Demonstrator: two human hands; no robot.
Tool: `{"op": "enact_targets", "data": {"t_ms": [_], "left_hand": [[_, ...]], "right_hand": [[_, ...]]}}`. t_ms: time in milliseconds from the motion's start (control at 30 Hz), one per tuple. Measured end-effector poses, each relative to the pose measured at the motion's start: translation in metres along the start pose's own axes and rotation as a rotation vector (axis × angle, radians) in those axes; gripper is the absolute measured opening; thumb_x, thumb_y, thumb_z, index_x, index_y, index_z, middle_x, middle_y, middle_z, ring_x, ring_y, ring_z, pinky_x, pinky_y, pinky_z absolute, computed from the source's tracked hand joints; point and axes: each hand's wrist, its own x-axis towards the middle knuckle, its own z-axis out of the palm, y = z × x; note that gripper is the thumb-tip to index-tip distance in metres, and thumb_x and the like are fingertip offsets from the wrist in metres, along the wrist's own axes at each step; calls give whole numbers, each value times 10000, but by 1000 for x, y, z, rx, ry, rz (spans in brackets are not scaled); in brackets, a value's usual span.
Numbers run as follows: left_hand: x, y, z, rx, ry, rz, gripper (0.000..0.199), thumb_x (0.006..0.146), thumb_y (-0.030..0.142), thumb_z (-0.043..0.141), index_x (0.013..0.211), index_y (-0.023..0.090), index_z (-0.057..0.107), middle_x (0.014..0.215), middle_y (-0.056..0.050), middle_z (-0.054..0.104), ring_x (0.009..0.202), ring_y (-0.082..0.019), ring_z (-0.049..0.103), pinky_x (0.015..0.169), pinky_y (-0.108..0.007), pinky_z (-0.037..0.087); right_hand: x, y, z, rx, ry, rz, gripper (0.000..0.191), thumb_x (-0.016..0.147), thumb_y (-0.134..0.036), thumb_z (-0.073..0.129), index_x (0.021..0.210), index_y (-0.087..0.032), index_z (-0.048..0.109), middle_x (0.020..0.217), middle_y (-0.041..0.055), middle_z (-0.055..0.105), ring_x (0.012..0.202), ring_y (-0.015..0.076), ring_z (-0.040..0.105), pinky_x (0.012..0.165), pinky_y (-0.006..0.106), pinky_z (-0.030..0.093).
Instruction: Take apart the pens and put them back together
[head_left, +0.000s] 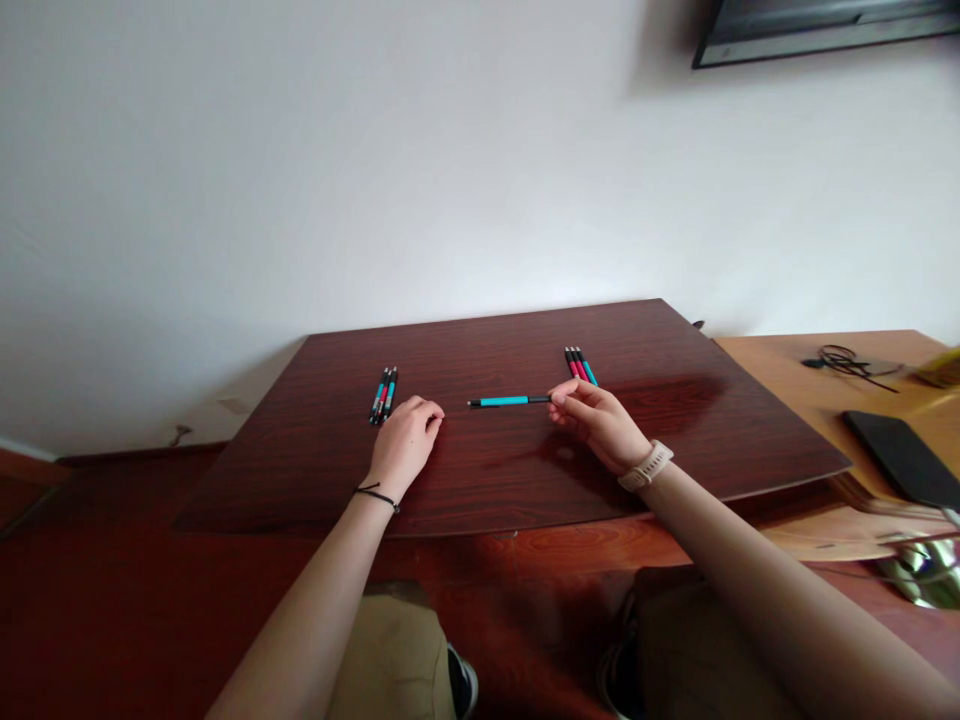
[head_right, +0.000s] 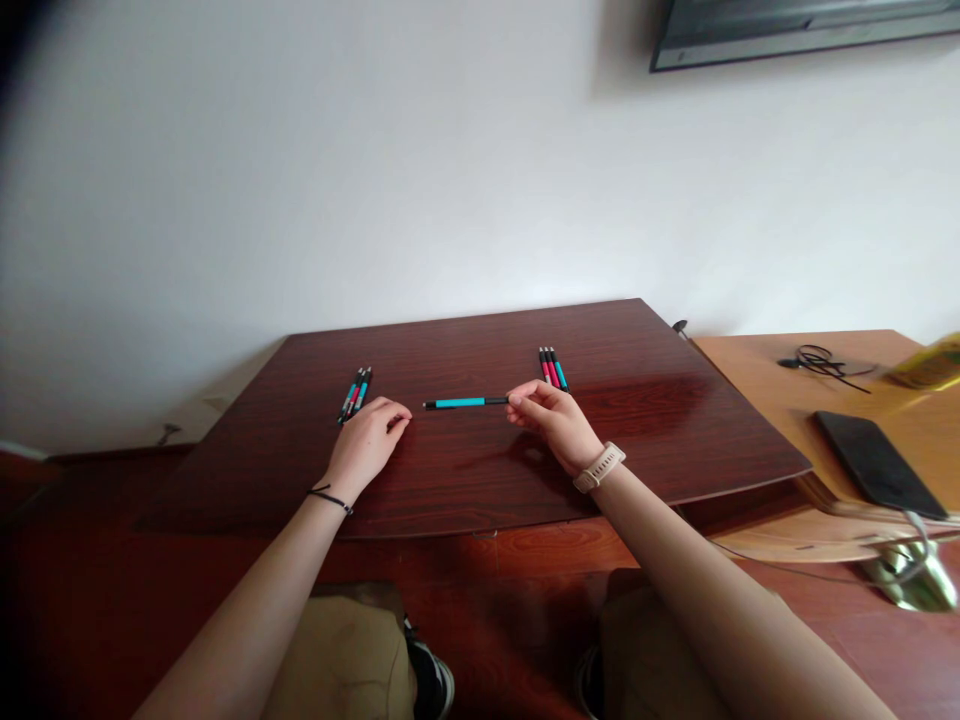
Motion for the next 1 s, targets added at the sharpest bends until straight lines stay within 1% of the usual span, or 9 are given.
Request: {"op": "enact_targets", "data": {"t_ms": [133,200,333,433,567,633,767,900,1000], "left_hand": [[-1,0,-2,-14,28,10,207,1058,202,505,1039,238,708,1034,-82,724,957,-269,688,864,-369,508],[-1,-1,-2,-46,55,9,212,1068,234,509,1060,248,720,1034,-78,724,936,-264,687,858,-362,503],[-1,-3,-1,-64,48,3,228,1055,260,554,993,243,773,1040,-83,720,939,-262,694,886,-362,509],[0,-6,2,-82,23,-10,227,1035,235,574,985,231,796,1073,-90,726,950,-264,703,918,-377,521],[0,-9,5,-107,31,-12,246,1005,173,582,1131,227,785,1121,-94,735,974,-262,716,965,-390,534],[-1,-9,5,-110,33,-9,268,995,153,583,1172,227,769,1131,-92,739,972,-253,721,969,-384,541],[-1,-9,4,-136,27,-16,238,968,138,611,1129,226,763,1120,-88,746,960,-242,731,933,-373,565],[-1,-9,3,-183,25,-61,232,943,126,631,1123,218,743,1096,-75,747,933,-232,739,891,-377,595],[0,-5,2,-224,76,-74,273,939,121,631,1181,213,720,1146,-77,737,935,-220,732,874,-377,608]], "right_hand": [[0,1,-1,3,4,-7,334,789,-469,940,907,-226,745,873,20,717,793,155,643,746,298,520],[0,1,-2,4,3,-6,325,794,-467,936,906,-228,746,875,21,718,795,157,645,746,299,521],[0,0,-1,10,1,0,317,798,-457,936,911,-227,749,878,23,723,798,154,647,740,290,519],[0,0,0,14,0,0,315,800,-453,935,921,-225,753,879,23,724,804,151,649,740,281,520],[0,0,-1,16,6,5,319,795,-453,939,920,-225,753,876,21,724,799,150,648,735,281,519],[0,0,-2,14,10,6,321,791,-452,942,915,-224,754,872,21,727,796,148,649,736,282,520],[0,1,-1,6,3,-7,322,790,-461,941,913,-228,757,883,24,732,797,151,652,738,286,529],[1,2,-2,15,6,1,337,779,-471,949,909,-227,756,868,19,728,794,148,652,735,278,532],[2,1,-2,17,6,5,344,772,-472,956,907,-225,757,863,15,727,797,141,651,740,270,527]]}}
